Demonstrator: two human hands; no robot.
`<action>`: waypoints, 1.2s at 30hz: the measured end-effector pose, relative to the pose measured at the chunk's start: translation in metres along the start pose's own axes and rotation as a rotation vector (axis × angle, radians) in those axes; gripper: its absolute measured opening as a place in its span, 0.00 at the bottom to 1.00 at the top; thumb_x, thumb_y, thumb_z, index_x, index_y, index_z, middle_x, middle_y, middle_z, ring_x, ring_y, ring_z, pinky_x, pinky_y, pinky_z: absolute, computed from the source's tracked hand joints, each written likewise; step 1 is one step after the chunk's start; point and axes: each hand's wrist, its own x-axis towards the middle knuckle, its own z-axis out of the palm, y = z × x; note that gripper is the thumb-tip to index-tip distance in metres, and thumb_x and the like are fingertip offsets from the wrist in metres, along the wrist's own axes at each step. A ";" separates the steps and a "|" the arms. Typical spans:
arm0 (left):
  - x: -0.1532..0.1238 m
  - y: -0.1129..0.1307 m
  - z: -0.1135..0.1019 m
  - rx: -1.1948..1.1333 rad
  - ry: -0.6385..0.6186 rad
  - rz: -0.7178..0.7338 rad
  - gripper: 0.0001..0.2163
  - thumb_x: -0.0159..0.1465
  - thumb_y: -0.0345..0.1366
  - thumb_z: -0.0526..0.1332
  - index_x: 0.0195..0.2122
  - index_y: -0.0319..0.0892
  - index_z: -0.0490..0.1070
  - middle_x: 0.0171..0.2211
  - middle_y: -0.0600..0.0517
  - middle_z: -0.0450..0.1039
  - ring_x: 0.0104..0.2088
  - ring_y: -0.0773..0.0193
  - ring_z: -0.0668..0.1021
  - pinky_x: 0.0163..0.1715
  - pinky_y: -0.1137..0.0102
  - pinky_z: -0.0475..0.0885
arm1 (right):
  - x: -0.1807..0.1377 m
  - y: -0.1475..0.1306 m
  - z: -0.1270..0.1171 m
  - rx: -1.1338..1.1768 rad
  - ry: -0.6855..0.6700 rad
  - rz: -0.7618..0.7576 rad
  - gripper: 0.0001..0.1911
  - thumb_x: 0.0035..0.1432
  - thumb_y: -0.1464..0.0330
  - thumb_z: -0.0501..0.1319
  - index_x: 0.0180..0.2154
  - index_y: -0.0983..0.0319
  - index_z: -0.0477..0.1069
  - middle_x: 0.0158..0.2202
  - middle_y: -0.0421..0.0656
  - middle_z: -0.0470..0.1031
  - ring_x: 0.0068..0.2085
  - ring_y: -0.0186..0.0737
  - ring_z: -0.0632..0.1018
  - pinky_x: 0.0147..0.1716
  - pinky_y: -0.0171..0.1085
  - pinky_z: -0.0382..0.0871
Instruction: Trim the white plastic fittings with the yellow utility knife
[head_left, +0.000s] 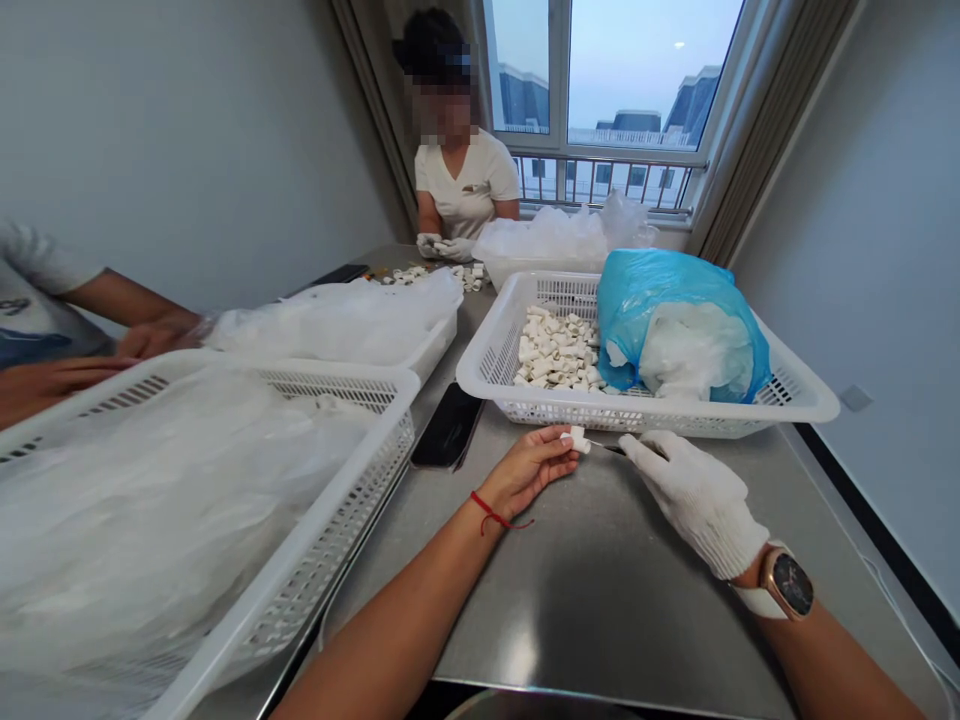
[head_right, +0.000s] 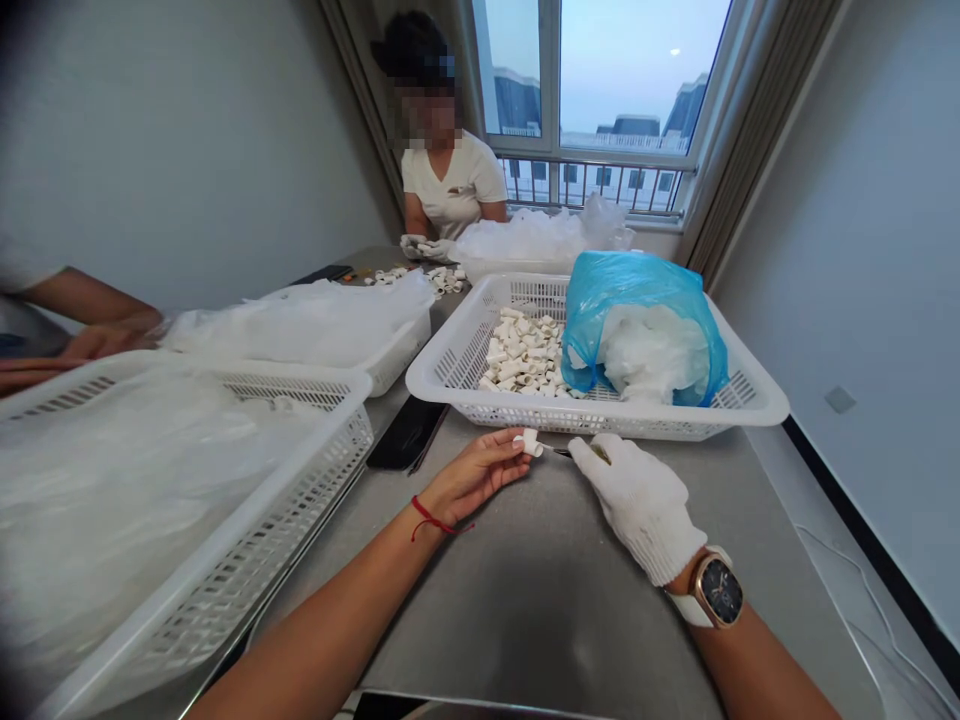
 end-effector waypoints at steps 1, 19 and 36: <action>0.000 0.000 0.000 -0.005 0.007 0.010 0.06 0.59 0.21 0.63 0.37 0.33 0.75 0.29 0.48 0.78 0.26 0.71 0.78 0.31 0.77 0.76 | 0.000 -0.001 0.000 -0.004 -0.004 -0.002 0.23 0.60 0.76 0.55 0.56 0.55 0.66 0.47 0.43 0.74 0.37 0.36 0.75 0.31 0.34 0.62; -0.001 -0.001 0.000 -0.006 -0.020 0.025 0.08 0.58 0.21 0.63 0.38 0.33 0.76 0.30 0.48 0.78 0.28 0.70 0.79 0.30 0.77 0.76 | -0.003 -0.003 0.004 0.028 0.044 -0.027 0.20 0.64 0.71 0.54 0.56 0.54 0.66 0.45 0.41 0.75 0.37 0.34 0.74 0.29 0.34 0.59; -0.001 -0.002 0.003 0.011 -0.003 0.073 0.07 0.57 0.22 0.60 0.35 0.32 0.75 0.29 0.46 0.78 0.24 0.70 0.78 0.30 0.76 0.75 | -0.002 -0.004 0.001 0.101 -0.033 -0.018 0.18 0.66 0.69 0.53 0.56 0.54 0.66 0.44 0.42 0.74 0.34 0.34 0.74 0.29 0.34 0.60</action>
